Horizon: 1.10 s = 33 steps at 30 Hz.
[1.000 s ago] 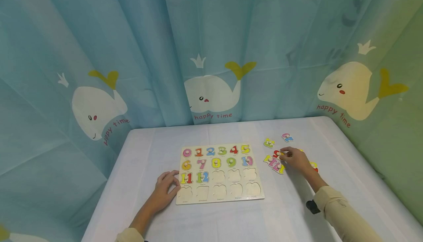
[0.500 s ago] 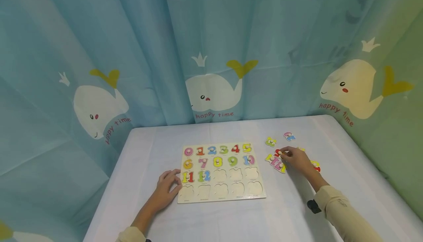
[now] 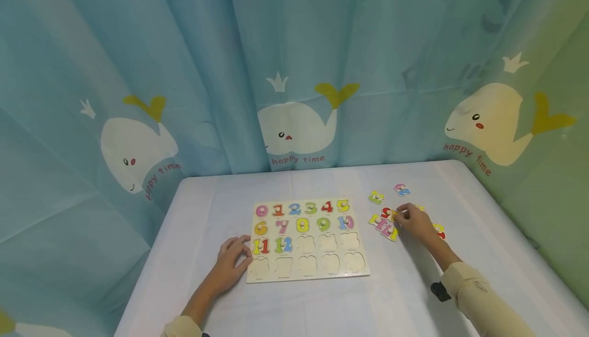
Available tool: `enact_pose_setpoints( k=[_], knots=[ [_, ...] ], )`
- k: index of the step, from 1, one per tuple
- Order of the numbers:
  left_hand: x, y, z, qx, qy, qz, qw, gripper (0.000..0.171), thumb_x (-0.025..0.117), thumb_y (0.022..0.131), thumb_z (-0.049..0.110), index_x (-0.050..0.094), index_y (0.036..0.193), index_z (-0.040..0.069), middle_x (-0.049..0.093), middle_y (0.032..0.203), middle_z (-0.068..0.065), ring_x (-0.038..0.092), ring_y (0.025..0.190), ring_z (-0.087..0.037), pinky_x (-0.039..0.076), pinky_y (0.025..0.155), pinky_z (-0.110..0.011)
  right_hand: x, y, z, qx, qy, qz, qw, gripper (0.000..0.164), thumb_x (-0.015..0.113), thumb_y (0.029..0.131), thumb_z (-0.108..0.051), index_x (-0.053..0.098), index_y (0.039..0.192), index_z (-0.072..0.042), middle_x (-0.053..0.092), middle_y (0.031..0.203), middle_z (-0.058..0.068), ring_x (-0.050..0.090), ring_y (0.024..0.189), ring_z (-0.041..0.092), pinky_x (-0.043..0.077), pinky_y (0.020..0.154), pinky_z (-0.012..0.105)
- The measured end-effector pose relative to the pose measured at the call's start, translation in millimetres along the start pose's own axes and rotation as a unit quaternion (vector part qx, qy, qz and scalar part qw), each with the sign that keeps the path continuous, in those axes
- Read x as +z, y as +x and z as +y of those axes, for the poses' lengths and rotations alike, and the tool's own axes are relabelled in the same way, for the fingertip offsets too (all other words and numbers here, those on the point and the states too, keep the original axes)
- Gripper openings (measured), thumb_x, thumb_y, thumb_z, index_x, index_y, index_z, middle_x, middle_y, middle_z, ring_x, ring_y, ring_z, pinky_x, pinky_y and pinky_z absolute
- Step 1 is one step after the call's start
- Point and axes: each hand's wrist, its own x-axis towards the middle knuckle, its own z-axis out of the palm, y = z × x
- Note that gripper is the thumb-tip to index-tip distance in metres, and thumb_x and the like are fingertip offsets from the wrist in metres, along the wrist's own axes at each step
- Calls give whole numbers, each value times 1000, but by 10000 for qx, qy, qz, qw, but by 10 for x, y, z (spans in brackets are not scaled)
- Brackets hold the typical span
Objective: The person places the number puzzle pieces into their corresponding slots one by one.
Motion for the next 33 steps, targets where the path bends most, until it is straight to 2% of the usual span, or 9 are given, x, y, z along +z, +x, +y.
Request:
enact_pose_setpoints(
  k=[3, 7, 15, 24, 33],
  knots=[
    [-3, -5, -13, 27, 1, 26, 10000, 19, 66, 85, 9, 54, 85, 23, 48, 137, -10, 26, 131, -38, 18, 102, -65, -10, -25, 27, -212, 3, 41, 9998, 30, 61, 90, -18, 53, 110, 4, 57, 88, 12, 50, 76, 23, 43, 63, 32],
    [-11, -9, -20, 72, 12, 12, 10000, 19, 66, 85, 8, 54, 85, 22, 48, 136, -11, 27, 130, -39, 19, 102, -65, -13, -59, 62, -335, -53, -16, 9994, 26, 63, 90, -19, 58, 105, 1, 56, 83, 7, 50, 75, 21, 44, 62, 30],
    [-26, 2, 13, -16, -25, -114, 9999, 16, 64, 87, 9, 54, 86, 21, 47, 138, -10, 24, 132, -39, 17, 103, -66, -25, -122, 107, -288, 110, -144, 9994, 28, 63, 91, -25, 59, 103, 0, 58, 87, 6, 50, 78, 21, 45, 65, 30],
    [-17, 3, 22, -32, -34, -125, 9999, 17, 65, 86, 8, 54, 86, 21, 47, 138, -10, 24, 132, -39, 17, 103, -66, -2, -162, 167, -283, 50, -197, 9994, 30, 65, 89, -27, 59, 104, -2, 57, 88, 5, 49, 81, 22, 44, 69, 33],
    [-23, 3, 32, 8, -46, -82, 10000, 16, 64, 86, 9, 54, 85, 21, 48, 137, -11, 25, 131, -39, 16, 102, -66, -39, -196, 153, -172, 328, -597, 9975, 37, 61, 91, -33, 58, 107, 0, 54, 88, 6, 48, 82, 22, 41, 65, 31]
  ],
)
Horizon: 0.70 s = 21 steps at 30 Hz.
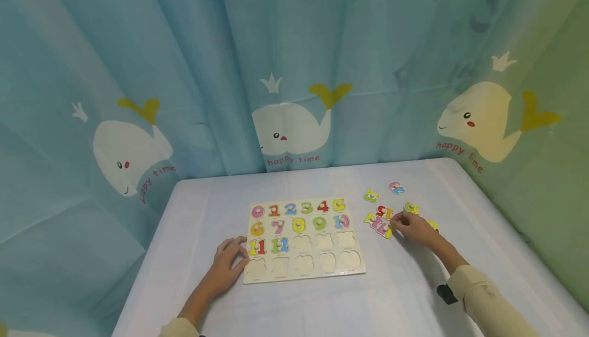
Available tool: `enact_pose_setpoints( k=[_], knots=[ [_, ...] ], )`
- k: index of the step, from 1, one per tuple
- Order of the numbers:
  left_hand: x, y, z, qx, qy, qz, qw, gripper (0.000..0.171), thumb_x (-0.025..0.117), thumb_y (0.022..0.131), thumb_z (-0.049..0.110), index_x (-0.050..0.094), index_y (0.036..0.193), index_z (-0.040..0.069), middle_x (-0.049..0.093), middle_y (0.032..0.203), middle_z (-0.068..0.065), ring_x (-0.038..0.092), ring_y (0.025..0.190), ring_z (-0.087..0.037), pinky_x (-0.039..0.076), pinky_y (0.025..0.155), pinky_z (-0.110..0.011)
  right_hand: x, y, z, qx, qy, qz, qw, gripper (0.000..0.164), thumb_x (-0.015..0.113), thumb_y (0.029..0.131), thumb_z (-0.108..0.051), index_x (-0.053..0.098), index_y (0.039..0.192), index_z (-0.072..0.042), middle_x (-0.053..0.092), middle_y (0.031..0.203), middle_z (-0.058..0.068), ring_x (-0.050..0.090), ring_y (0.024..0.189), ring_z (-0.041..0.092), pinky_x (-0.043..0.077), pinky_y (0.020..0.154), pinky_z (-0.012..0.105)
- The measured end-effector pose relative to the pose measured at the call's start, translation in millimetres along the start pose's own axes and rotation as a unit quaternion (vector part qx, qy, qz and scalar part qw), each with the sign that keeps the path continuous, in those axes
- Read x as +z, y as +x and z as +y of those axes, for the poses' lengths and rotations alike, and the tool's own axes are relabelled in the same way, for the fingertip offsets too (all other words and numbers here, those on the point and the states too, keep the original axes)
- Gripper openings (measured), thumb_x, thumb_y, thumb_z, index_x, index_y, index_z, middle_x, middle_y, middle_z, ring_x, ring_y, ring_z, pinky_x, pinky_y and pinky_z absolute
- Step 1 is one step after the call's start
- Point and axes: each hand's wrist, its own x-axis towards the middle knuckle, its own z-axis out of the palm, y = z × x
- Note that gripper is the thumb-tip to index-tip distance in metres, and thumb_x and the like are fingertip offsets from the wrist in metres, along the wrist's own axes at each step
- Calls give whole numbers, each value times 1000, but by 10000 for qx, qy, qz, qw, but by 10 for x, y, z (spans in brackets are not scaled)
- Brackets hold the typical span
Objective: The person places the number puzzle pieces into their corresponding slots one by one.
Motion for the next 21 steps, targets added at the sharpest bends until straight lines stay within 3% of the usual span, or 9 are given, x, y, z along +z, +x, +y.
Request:
enact_pose_setpoints(
  k=[12, 21],
  knots=[
    [-17, 10, -2, 191, 7, 173, 9997, 18, 65, 84, 7, 54, 84, 21, 50, 134, -13, 28, 128, -42, 18, 99, -68, 16, 7, 28, -297, 335, 190, 9988, 29, 60, 93, -30, 59, 107, -4, 57, 95, 6, 49, 85, 22, 45, 67, 29],
    [-7, 4, -20, 64, -71, 41, 9999, 21, 66, 84, 7, 54, 84, 24, 49, 135, -9, 27, 129, -40, 18, 101, -66, 51, -38, 48, -280, 244, 402, 9985, 29, 61, 92, -28, 58, 107, -4, 54, 88, 4, 48, 82, 21, 43, 63, 28]
  ],
)
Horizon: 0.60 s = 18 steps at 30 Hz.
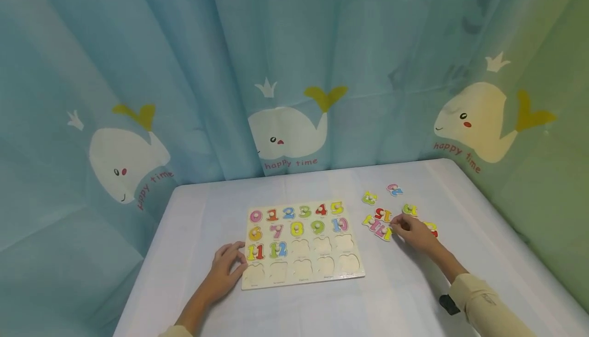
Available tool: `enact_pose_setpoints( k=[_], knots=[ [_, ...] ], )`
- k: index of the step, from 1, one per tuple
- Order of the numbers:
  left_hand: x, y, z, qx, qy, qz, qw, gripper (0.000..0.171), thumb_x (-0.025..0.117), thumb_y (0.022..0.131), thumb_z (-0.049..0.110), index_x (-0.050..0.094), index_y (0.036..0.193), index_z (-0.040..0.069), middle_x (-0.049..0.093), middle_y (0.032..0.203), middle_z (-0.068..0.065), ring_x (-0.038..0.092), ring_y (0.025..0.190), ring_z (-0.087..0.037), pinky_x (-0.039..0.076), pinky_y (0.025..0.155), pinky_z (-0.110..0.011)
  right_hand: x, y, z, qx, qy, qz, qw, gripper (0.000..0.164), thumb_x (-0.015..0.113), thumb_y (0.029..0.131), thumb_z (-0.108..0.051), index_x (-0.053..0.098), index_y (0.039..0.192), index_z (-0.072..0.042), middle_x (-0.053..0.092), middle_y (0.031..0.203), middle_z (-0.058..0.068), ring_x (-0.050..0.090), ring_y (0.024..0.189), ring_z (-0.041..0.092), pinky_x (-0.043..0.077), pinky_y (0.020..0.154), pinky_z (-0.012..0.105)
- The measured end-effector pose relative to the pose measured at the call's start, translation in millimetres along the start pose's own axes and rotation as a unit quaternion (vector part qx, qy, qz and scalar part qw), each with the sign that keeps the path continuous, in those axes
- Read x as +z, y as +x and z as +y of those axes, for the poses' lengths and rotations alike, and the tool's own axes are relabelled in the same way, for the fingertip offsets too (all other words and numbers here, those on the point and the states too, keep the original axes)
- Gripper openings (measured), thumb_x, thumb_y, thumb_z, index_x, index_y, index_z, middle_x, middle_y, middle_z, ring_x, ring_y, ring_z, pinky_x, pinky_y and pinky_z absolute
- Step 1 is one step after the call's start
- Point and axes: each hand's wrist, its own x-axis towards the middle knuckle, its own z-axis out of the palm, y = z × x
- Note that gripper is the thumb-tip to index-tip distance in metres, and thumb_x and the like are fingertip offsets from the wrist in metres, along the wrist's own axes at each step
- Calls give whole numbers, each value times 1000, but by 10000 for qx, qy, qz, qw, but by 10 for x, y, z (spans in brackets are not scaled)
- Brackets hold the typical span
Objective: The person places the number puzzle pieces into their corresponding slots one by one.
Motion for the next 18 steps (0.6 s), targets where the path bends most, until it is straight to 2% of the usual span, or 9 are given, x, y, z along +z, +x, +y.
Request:
enact_pose_setpoints(
  k=[6, 12, 18],
  knots=[
    [-1, 14, -12, 156, 41, 14, 9999, 20, 67, 84, 8, 54, 85, 24, 50, 134, -10, 29, 128, -41, 19, 99, -68, -26, -36, 30, -24, 133, 117, 9998, 27, 59, 93, -28, 59, 107, -5, 57, 90, 5, 49, 81, 21, 45, 62, 27],
    [-21, 27, -34, 97, 86, 30, 9999, 20, 67, 85, 8, 54, 85, 24, 49, 136, -11, 28, 129, -39, 18, 100, -67, 4, -4, 19, -210, 28, 158, 9997, 25, 59, 93, -29, 60, 106, -7, 56, 91, 4, 48, 82, 20, 43, 63, 27],
    [1, 22, -40, 119, 153, -17, 9998, 20, 67, 85, 9, 53, 85, 24, 49, 136, -12, 29, 128, -40, 18, 100, -67, -21, -23, 46, -222, 202, 39, 9995, 24, 58, 94, -24, 58, 107, -5, 55, 91, 5, 47, 80, 20, 43, 60, 26]
  ],
)
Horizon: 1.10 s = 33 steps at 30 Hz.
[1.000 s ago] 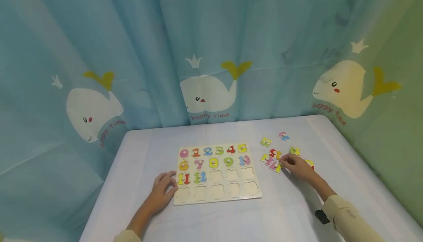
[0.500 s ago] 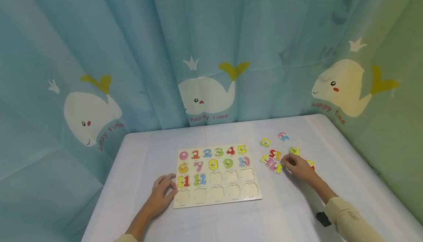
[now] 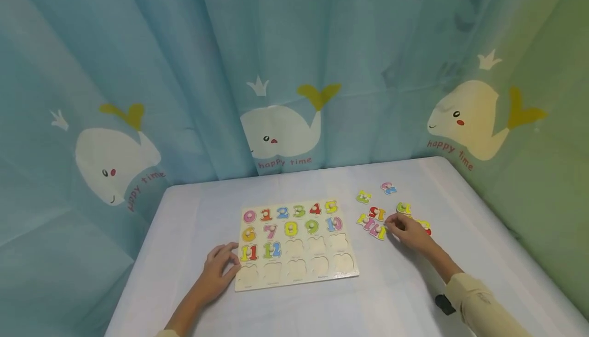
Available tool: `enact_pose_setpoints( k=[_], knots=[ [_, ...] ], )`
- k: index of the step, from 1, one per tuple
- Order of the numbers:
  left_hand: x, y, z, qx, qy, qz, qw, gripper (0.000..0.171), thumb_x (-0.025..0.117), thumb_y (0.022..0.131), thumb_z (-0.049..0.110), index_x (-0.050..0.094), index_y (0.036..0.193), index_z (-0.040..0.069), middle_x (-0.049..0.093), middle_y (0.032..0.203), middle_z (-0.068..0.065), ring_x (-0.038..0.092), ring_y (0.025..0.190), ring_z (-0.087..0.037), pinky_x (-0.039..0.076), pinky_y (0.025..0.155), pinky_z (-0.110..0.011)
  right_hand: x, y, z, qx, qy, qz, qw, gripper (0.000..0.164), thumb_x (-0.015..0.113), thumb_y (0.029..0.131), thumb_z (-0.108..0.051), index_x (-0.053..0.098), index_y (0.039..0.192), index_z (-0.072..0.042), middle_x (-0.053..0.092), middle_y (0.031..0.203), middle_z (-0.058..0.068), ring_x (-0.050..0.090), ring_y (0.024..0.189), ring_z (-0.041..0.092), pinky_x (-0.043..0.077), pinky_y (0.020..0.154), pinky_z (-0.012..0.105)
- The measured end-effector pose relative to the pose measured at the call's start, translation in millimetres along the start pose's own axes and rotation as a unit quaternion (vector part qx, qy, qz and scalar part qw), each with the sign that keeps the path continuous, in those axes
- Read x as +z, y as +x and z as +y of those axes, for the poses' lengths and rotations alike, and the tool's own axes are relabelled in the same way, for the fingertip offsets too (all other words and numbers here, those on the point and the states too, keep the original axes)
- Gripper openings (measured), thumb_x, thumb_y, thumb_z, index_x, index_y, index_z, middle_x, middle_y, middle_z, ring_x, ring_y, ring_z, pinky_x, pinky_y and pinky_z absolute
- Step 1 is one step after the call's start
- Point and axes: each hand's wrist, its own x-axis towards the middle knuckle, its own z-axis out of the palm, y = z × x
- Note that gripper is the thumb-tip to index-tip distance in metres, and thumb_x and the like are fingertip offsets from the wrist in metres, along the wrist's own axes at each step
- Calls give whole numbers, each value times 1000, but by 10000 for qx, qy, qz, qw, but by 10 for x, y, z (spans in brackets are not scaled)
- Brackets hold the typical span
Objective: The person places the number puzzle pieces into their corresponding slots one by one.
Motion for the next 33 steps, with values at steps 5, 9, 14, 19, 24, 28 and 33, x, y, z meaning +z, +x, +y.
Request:
enact_pose_setpoints(
  k=[5, 9, 14, 19, 24, 28, 33],
  knots=[
    [-32, 2, -22, 130, 59, 126, 9998, 20, 67, 84, 9, 53, 85, 24, 50, 134, -11, 29, 127, -40, 19, 99, -67, 17, 37, -8, -107, 134, -21, 9999, 23, 58, 94, -23, 57, 107, -4, 55, 93, 6, 48, 81, 20, 44, 60, 25],
    [-63, -29, -42, 127, 64, 190, 9997, 22, 68, 83, 7, 53, 84, 24, 51, 133, -12, 30, 126, -41, 18, 98, -68, 56, 71, -31, -109, 102, -43, 9999, 24, 59, 93, -24, 57, 107, -4, 56, 94, 6, 48, 82, 20, 43, 62, 25],
    [-80, -59, -43, 73, -46, 135, 9999, 21, 67, 84, 7, 54, 84, 24, 50, 134, -12, 29, 127, -42, 17, 98, -69, 87, 95, -71, -24, 50, -47, 10000, 25, 60, 93, -24, 56, 107, -4, 55, 91, 5, 48, 80, 19, 43, 62, 26],
    [-58, -80, -36, -148, -104, -10, 9998, 20, 66, 86, 10, 53, 85, 25, 49, 135, -9, 26, 129, -39, 16, 99, -69, 65, 203, -181, 231, -181, -111, 9995, 26, 58, 93, -24, 56, 106, -2, 57, 84, 5, 50, 74, 19, 43, 60, 30],
    [-53, -108, -40, -237, -63, 2, 9997, 21, 67, 85, 10, 53, 84, 26, 49, 135, -8, 27, 129, -38, 18, 99, -68, 192, 455, -368, 394, -228, 492, 9977, 25, 59, 92, -20, 58, 104, 3, 56, 82, 8, 50, 69, 20, 42, 56, 29],
    [-26, -87, -25, -129, -116, 34, 9998, 22, 67, 85, 10, 53, 85, 27, 50, 134, -7, 28, 129, -37, 19, 100, -67, 297, 653, -483, 592, -120, 1022, 9929, 30, 63, 90, -18, 58, 107, 6, 58, 86, 14, 52, 63, 19, 43, 50, 27],
    [19, -43, -7, -68, -149, 40, 9999, 22, 67, 85, 11, 53, 85, 27, 50, 134, -7, 29, 129, -37, 19, 101, -66, 359, 753, -558, 1171, -468, 1188, 9849, 35, 65, 89, -23, 60, 103, 9, 63, 95, 22, 57, 72, 26, 47, 60, 37]
  ],
)
